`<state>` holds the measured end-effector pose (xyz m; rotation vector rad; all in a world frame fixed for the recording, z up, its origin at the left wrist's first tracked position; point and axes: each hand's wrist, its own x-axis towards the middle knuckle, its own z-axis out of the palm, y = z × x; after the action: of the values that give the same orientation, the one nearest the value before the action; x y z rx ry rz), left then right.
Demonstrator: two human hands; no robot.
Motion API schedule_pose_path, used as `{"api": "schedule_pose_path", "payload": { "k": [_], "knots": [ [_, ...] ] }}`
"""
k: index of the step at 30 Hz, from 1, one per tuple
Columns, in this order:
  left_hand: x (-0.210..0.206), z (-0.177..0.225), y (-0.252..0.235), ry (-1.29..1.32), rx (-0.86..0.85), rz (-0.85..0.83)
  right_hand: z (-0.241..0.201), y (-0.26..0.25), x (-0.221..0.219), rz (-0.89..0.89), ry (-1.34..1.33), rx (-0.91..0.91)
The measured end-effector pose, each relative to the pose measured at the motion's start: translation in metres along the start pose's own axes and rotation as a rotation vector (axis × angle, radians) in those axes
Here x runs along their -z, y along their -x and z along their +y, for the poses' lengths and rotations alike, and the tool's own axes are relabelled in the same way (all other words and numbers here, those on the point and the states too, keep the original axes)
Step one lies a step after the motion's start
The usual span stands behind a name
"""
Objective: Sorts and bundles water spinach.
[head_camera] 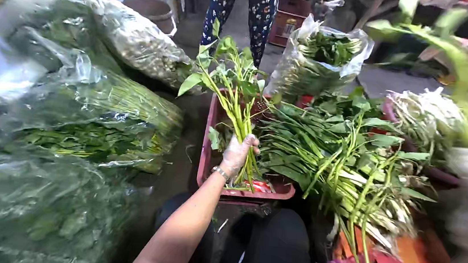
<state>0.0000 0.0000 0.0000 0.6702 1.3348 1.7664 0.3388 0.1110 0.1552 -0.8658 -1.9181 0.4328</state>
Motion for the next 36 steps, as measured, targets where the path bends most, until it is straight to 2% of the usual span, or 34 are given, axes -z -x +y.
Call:
{"api": "schedule_pose_path", "payload": {
  "k": [3,5,7,10,13,19,20,23,25,27,29,31,32,36],
  "knots": [
    [-0.001,0.0,0.002,-0.034,0.014,-0.039,-0.045,0.028,-0.131,-0.069,-0.336,-0.287],
    [0.0,0.001,0.004,-0.089,0.027,-0.042,-0.062,0.043,-0.195,-0.094,-0.523,-0.448],
    [0.002,0.004,0.006,-0.196,0.024,-0.002,-0.077,0.052,-0.238,-0.119,-0.633,-0.556],
    [0.008,0.009,0.011,-0.358,0.01,0.048,-0.082,0.056,-0.275,-0.169,-0.681,-0.664],
    [0.017,0.009,0.008,-0.4,0.004,0.051,-0.075,0.049,-0.283,-0.272,-0.624,-0.653],
    [0.024,0.008,0.002,-0.168,-0.003,-0.093,-0.063,0.035,-0.27,-0.488,-0.506,-0.568],
    [0.024,0.008,0.0,-0.125,-0.001,-0.105,-0.059,0.034,-0.265,-0.478,-0.46,-0.493],
    [0.02,0.008,-0.004,-0.014,0.035,-0.124,-0.044,0.033,-0.254,-0.254,-0.291,-0.19],
    [0.017,0.006,-0.007,-0.043,0.033,-0.054,-0.045,0.034,-0.253,-0.216,-0.237,-0.051],
    [0.013,0.006,-0.008,-0.292,0.014,0.084,-0.056,0.037,-0.257,-0.207,-0.161,0.205],
    [0.012,0.004,-0.004,-0.57,0.044,0.109,-0.066,0.033,-0.269,-0.249,-0.084,0.353],
    [0.007,0.009,0.001,-0.867,0.15,0.061,-0.072,0.028,-0.283,-0.35,0.054,0.366],
    [0.004,0.009,0.003,-0.918,0.175,0.063,-0.073,0.025,-0.291,-0.383,0.12,0.361],
    [0.01,0.008,0.013,-0.669,0.234,0.215,-0.095,0.022,-0.303,-0.613,0.252,0.208]
  ]
}}
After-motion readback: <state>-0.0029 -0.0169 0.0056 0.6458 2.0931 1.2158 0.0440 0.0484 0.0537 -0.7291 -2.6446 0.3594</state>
